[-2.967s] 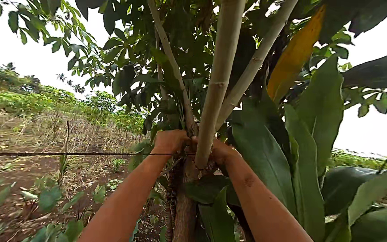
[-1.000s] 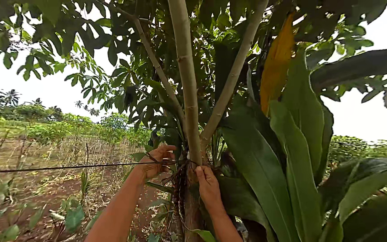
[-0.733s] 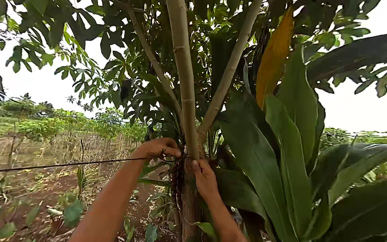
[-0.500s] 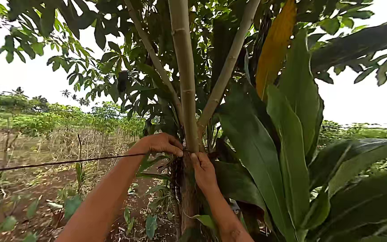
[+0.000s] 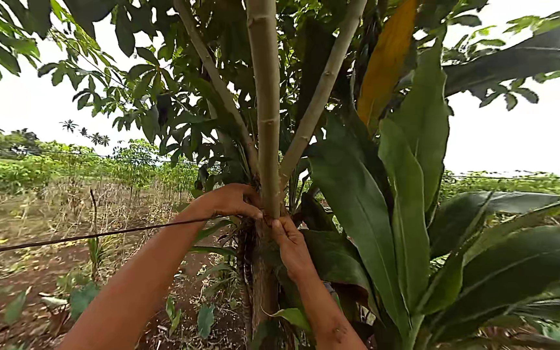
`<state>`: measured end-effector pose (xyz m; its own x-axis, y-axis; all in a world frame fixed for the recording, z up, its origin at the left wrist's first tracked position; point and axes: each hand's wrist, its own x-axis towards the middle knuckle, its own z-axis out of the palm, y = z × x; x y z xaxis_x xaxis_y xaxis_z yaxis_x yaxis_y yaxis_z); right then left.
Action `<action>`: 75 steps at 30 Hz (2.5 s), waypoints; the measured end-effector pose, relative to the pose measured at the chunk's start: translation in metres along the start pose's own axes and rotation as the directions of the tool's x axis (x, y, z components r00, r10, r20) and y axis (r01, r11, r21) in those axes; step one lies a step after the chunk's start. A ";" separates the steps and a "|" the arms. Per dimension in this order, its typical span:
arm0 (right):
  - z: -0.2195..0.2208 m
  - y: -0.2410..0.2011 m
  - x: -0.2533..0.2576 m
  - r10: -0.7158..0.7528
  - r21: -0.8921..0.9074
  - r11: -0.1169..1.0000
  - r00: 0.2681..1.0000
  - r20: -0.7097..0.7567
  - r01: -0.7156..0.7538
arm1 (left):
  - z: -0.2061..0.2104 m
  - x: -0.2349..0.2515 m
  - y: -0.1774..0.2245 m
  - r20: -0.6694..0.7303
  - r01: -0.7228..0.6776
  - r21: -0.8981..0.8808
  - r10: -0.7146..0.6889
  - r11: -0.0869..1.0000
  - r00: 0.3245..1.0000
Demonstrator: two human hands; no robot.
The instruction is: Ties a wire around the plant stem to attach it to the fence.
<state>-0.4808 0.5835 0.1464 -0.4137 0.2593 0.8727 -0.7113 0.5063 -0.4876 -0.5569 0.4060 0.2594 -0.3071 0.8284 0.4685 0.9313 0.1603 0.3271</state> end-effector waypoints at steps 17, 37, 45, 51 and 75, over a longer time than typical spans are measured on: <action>-0.002 -0.023 0.003 0.107 -0.523 0.852 0.990 0.097 -0.041 | -0.006 0.025 -0.032 0.052 0.082 -0.273 -0.070 0.959 0.996; -0.036 -0.054 0.019 0.391 -0.651 0.759 0.802 0.452 -0.004 | 0.196 0.001 -0.004 -0.157 -0.192 -0.971 -0.218 -0.146 0.963; -0.031 -0.049 0.039 0.417 -0.836 0.486 0.773 0.479 0.256 | 0.186 0.001 0.020 -0.141 -0.145 -0.989 -0.299 0.009 0.944; 0.016 -0.051 -0.019 0.268 -0.952 0.043 0.915 0.302 0.302 | 0.167 -0.028 -0.004 -0.457 -0.194 -0.806 -0.378 0.560 0.806; -0.010 -0.016 -0.036 0.149 -0.855 0.517 0.979 0.137 0.041 | 0.140 0.003 -0.016 -0.405 -0.009 -0.565 -0.267 0.825 0.875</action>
<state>-0.4491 0.5746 0.1229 -0.5886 0.2168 0.7788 0.1017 0.9756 -0.1948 -0.5448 0.4807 0.1408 -0.5963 0.4646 0.6547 0.6610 -0.1786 0.7288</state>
